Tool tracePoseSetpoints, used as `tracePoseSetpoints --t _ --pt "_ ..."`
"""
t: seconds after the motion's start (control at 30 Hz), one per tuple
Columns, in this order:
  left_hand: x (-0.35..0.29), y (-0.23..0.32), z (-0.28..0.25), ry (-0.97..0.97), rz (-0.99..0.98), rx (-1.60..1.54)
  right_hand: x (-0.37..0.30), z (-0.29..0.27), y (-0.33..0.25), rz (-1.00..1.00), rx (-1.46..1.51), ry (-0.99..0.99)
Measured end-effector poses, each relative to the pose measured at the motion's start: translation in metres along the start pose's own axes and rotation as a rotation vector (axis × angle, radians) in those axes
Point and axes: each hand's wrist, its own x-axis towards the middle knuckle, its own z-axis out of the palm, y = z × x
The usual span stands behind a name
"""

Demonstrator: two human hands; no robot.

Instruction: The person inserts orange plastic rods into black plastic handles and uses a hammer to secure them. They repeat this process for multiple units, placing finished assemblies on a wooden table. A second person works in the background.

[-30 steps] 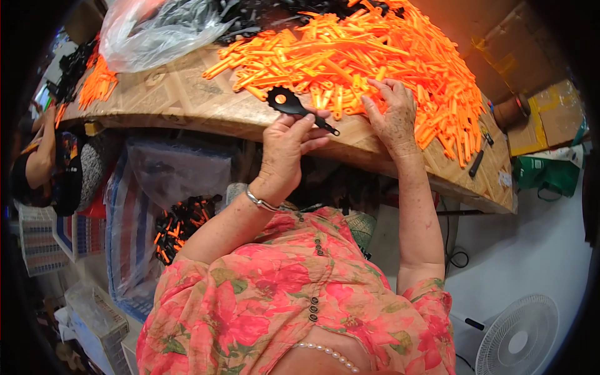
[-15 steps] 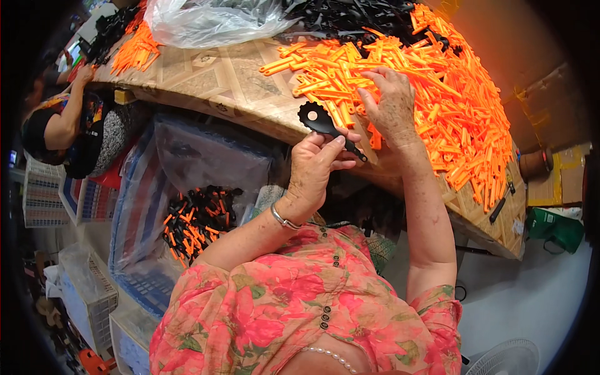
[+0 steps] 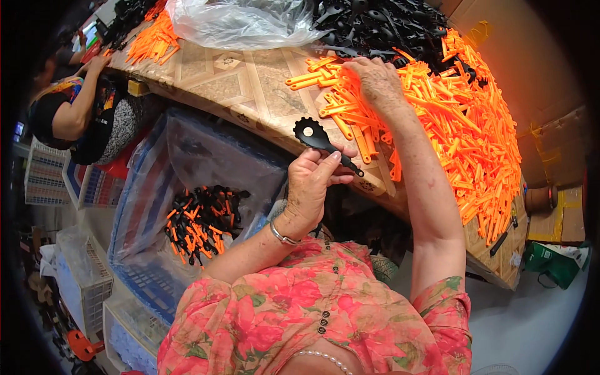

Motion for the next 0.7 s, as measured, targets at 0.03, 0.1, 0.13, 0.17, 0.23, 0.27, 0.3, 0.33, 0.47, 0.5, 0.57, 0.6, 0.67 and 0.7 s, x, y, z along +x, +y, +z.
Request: tracePoseSetpoints --t 0.03,0.1,0.13,0.17,0.23,0.27,0.3,0.33,0.47,0.5,0.57,0.6,0.67,0.7 --pt "0.0 0.002 -0.002 0.011 0.006 -0.004 0.001 -0.005 0.0 0.007 -0.004 -0.04" --pt "0.001 0.005 -0.006 0.021 0.017 -0.003 -0.003 -0.017 0.005 0.025 -0.018 -0.124" --pt "0.002 0.006 -0.008 0.024 0.021 -0.004 -0.011 -0.009 0.013 -0.039 -0.004 0.033" --pt "0.002 0.005 -0.01 0.032 0.019 -0.002 -0.015 -0.006 0.019 -0.073 0.039 0.04" --pt "0.004 0.002 -0.009 0.033 0.014 0.0 -0.021 -0.008 0.029 -0.13 0.114 0.057" --pt "0.005 0.001 -0.007 0.015 0.016 -0.005 -0.028 -0.007 0.03 -0.036 0.283 0.166" --pt "0.004 0.0 -0.006 0.004 0.016 -0.008 -0.035 -0.01 0.029 0.048 0.429 0.231" --pt "0.003 -0.001 -0.004 -0.008 0.015 -0.011 -0.04 -0.017 0.03 0.136 0.572 0.296" --pt "0.006 -0.002 0.006 -0.05 -0.021 -0.035 -0.075 -0.04 0.044 0.318 1.126 0.574" --pt "0.005 -0.001 0.01 -0.065 -0.028 -0.047 -0.09 -0.048 0.045 0.403 1.266 0.57" --pt "0.002 -0.001 0.021 -0.094 -0.049 -0.07 -0.121 -0.066 0.04 0.503 1.387 0.547" --pt "0.001 -0.005 0.023 -0.13 -0.051 -0.091 -0.136 -0.076 0.033 0.534 1.434 0.533" --pt "-0.004 -0.008 0.031 -0.146 -0.099 -0.119 -0.167 -0.085 0.017 0.554 1.466 0.483" --pt "-0.007 -0.01 0.038 -0.163 -0.126 -0.134 -0.184 -0.086 0.01 0.558 1.295 0.491"
